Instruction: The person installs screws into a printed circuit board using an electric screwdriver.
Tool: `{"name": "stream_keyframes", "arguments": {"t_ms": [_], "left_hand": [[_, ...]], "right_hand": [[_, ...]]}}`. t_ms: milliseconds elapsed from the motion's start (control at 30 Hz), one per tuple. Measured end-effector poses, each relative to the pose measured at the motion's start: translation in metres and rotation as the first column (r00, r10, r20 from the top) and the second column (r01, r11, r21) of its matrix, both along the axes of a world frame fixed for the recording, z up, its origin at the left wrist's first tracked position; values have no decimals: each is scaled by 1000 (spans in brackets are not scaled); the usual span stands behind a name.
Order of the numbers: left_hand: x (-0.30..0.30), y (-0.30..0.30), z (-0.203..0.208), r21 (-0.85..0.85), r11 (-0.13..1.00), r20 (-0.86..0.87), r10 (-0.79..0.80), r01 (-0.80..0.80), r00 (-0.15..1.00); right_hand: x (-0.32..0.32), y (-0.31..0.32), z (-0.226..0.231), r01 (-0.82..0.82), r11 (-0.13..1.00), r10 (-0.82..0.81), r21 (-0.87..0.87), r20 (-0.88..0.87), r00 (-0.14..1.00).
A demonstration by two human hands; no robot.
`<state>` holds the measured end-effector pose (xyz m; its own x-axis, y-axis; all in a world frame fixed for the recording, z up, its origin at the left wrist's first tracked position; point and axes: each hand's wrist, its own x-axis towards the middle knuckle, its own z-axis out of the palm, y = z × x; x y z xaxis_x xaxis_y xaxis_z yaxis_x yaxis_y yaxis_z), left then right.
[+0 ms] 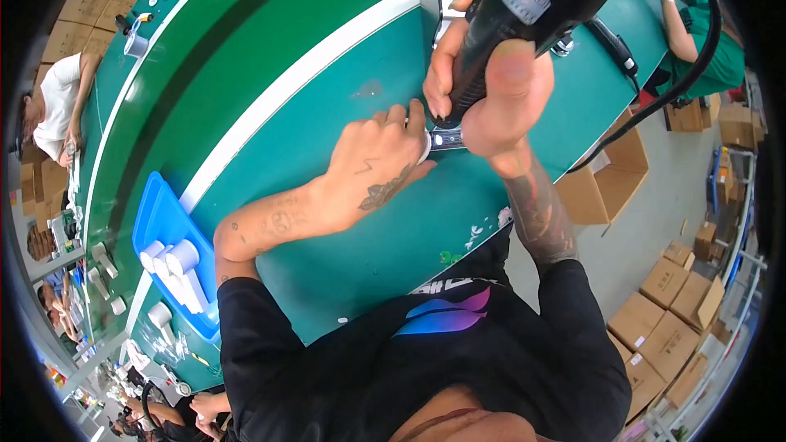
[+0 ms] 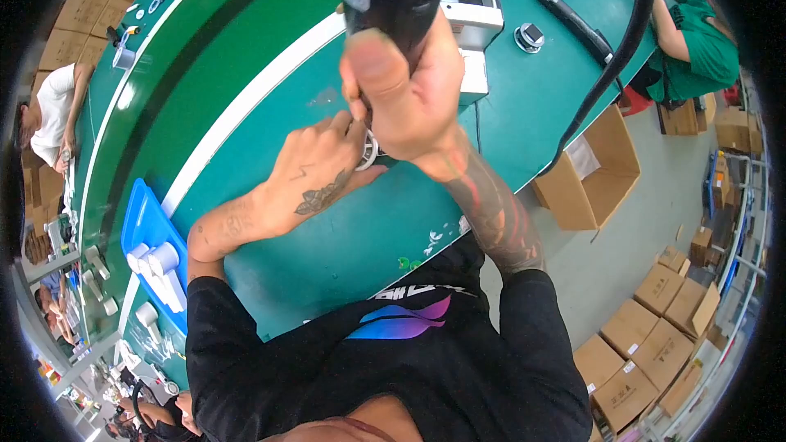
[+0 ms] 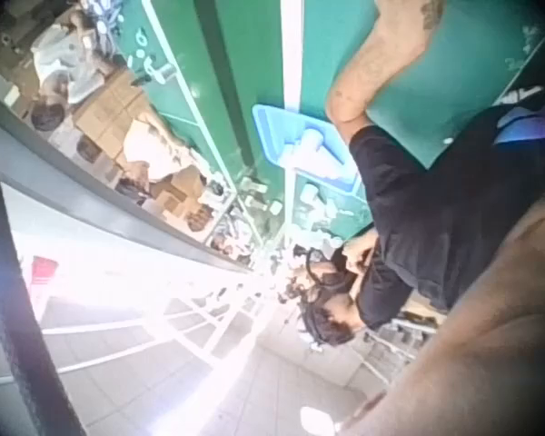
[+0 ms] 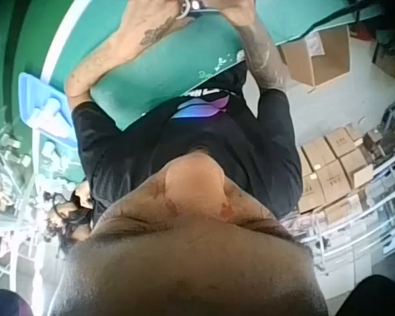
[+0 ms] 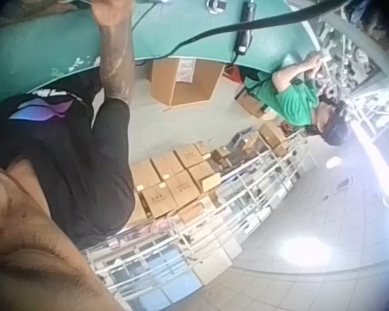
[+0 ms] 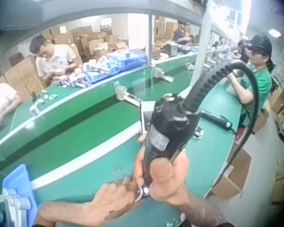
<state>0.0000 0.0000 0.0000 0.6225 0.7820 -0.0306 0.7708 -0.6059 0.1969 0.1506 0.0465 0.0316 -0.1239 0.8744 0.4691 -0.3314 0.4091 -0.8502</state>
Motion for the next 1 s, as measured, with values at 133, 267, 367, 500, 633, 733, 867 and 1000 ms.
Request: {"name": "stream_keyframes", "arguments": {"t_ms": [133,267,367,500,633,733,867,1000], "left_hand": [[-1,3,2,16,1000,72,-15,14,997],[1,6,2,12,999,45,-51,51,998],[-2,5,1,-24,996,30,-83,83,996],[-3,7,2,17,1000,99,-26,24,995],[2,2,2,48,998,126,-36,30,991],[0,4,3,46,998,129,-43,37,991],[1,3,4,50,998,128,-41,35,991],[-1,3,2,2,1000,116,6,-6,993]], "right_hand": [[-3,-5,-4,28,999,-27,45,-24,999],[-3,-6,-11,50,995,-48,84,-19,999],[-6,-16,-13,132,984,-129,120,-35,991],[33,-8,-11,-206,977,192,-47,-213,958],[62,14,41,275,948,-258,161,-119,959],[43,22,44,320,922,-335,217,34,942],[41,36,31,273,915,-324,296,136,936],[37,20,29,223,959,-235,177,50,971]]}}
